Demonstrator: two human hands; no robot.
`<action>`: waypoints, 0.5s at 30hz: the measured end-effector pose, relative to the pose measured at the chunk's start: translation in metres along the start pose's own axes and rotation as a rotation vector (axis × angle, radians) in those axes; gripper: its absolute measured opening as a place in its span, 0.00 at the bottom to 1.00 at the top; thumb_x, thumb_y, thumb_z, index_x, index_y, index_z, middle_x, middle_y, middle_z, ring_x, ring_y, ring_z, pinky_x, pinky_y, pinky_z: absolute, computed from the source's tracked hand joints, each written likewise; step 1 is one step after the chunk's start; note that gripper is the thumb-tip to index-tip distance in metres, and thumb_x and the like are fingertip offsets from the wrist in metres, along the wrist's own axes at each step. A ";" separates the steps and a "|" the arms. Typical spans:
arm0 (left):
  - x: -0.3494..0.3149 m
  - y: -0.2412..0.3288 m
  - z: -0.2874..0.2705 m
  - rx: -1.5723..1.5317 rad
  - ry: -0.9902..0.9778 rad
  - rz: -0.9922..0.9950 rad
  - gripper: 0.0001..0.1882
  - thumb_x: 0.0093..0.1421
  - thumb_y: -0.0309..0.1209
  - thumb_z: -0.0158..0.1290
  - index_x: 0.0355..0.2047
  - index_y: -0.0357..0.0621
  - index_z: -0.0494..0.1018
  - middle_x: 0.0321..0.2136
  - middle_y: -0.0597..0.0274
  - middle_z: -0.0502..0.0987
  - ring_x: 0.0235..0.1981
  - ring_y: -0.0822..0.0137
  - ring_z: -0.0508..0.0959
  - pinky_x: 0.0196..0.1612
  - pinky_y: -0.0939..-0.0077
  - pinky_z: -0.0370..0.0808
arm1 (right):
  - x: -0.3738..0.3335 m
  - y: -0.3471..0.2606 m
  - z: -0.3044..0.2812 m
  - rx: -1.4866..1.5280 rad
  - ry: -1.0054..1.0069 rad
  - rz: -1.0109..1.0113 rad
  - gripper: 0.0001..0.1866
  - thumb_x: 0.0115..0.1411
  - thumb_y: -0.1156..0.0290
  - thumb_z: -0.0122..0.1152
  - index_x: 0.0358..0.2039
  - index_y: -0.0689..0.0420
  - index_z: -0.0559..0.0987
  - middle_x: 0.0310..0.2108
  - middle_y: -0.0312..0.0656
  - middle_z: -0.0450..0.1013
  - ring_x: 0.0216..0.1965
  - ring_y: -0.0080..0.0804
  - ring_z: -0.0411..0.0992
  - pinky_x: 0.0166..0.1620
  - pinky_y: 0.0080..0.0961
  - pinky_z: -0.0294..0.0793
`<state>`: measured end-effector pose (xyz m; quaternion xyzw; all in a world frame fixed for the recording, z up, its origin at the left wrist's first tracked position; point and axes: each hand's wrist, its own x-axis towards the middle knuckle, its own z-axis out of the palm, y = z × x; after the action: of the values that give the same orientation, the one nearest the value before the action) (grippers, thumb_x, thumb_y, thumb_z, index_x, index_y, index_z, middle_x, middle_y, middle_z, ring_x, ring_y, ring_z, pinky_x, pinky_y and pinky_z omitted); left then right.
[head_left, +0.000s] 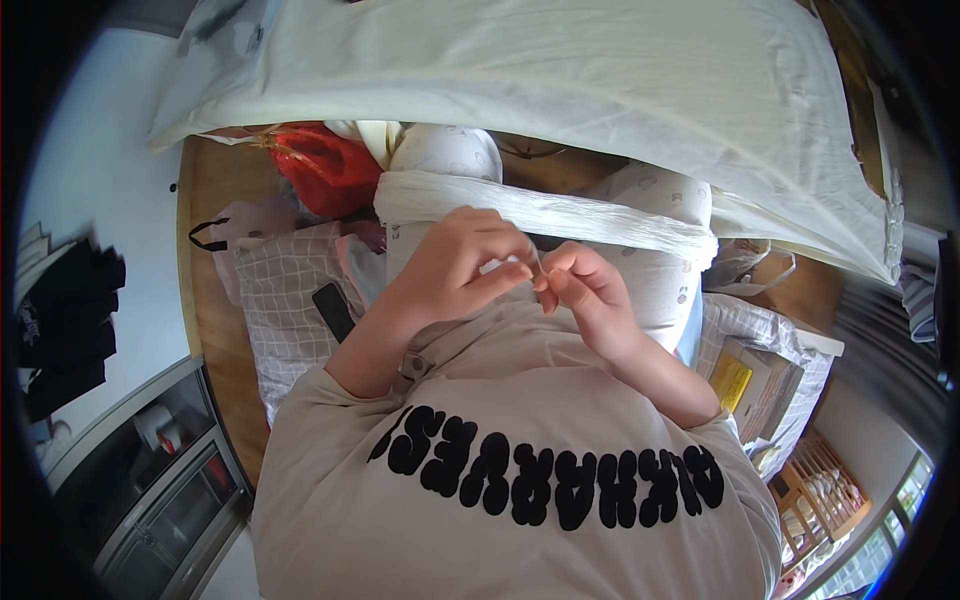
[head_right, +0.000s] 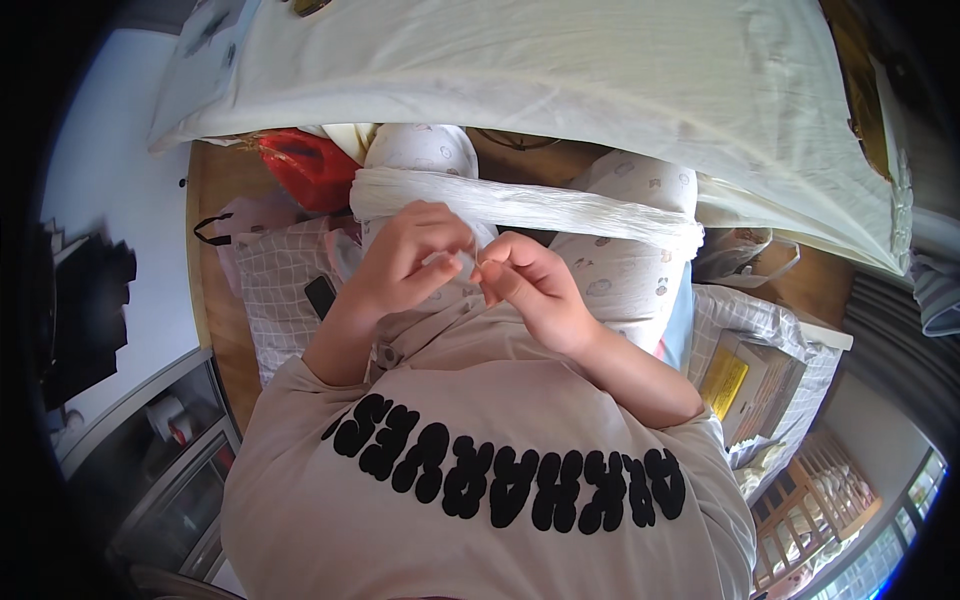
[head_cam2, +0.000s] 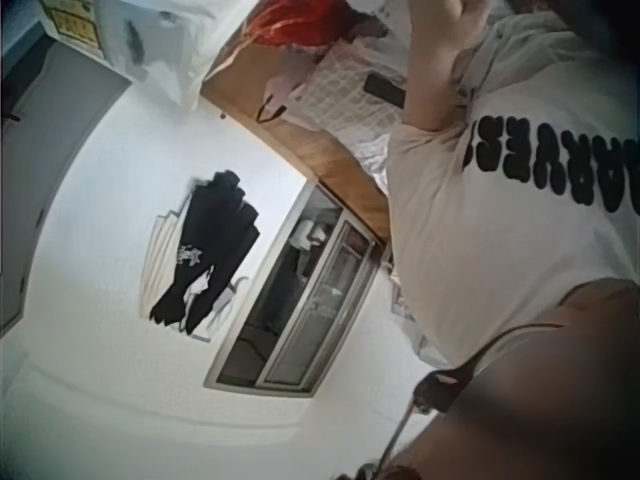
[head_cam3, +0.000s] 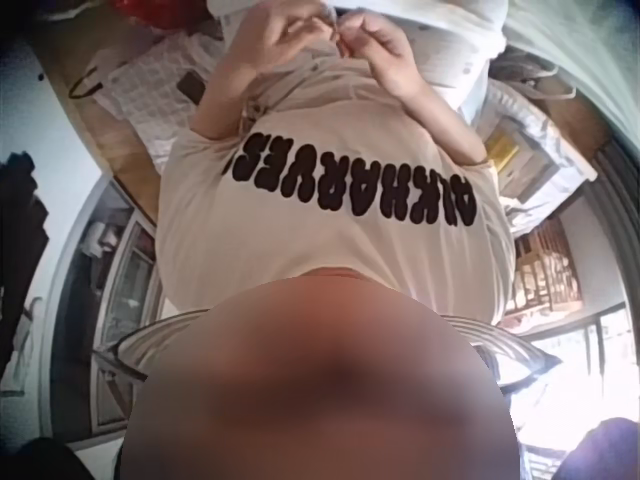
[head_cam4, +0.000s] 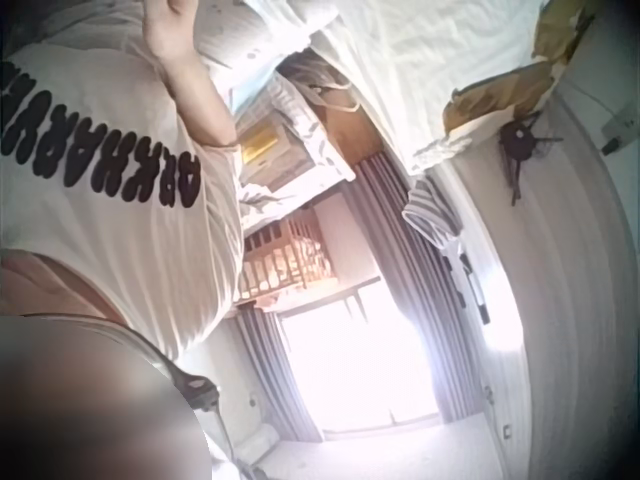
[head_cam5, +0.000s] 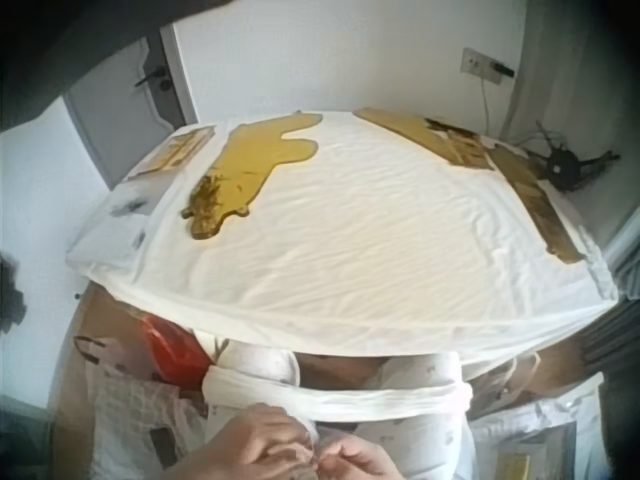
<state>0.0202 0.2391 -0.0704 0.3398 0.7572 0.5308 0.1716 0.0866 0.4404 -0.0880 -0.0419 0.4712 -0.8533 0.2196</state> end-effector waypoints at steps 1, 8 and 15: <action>0.003 0.004 0.003 0.264 0.070 -0.040 0.45 0.63 0.67 0.24 0.31 0.37 0.76 0.27 0.63 0.77 0.26 0.67 0.70 0.37 0.73 0.66 | 0.000 -0.003 0.002 -0.093 0.005 0.005 0.06 0.67 0.73 0.47 0.35 0.59 0.72 0.32 0.35 0.70 0.31 0.20 0.66 0.36 0.19 0.66; -0.010 0.000 0.004 -1.050 -0.070 0.061 0.49 0.60 0.71 0.14 0.23 0.42 0.73 0.21 0.67 0.76 0.20 0.71 0.64 0.29 0.77 0.61 | -0.002 0.008 -0.001 -0.120 0.075 0.071 0.06 0.66 0.73 0.48 0.32 0.58 0.73 0.30 0.32 0.68 0.30 0.18 0.63 0.35 0.17 0.62; -0.005 -0.001 -0.011 -0.888 -0.063 0.248 0.42 0.67 0.61 0.18 0.08 0.48 0.61 0.09 0.72 0.69 0.15 0.73 0.60 0.24 0.78 0.57 | -0.002 -0.010 -0.019 0.016 0.193 0.177 0.07 0.62 0.72 0.48 0.26 0.57 0.70 0.19 0.28 0.59 0.18 0.15 0.49 0.22 0.18 0.47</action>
<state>0.0164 0.2279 -0.0680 0.3373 0.4044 0.8098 0.2585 0.0797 0.4606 -0.0895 0.0836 0.4853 -0.8343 0.2478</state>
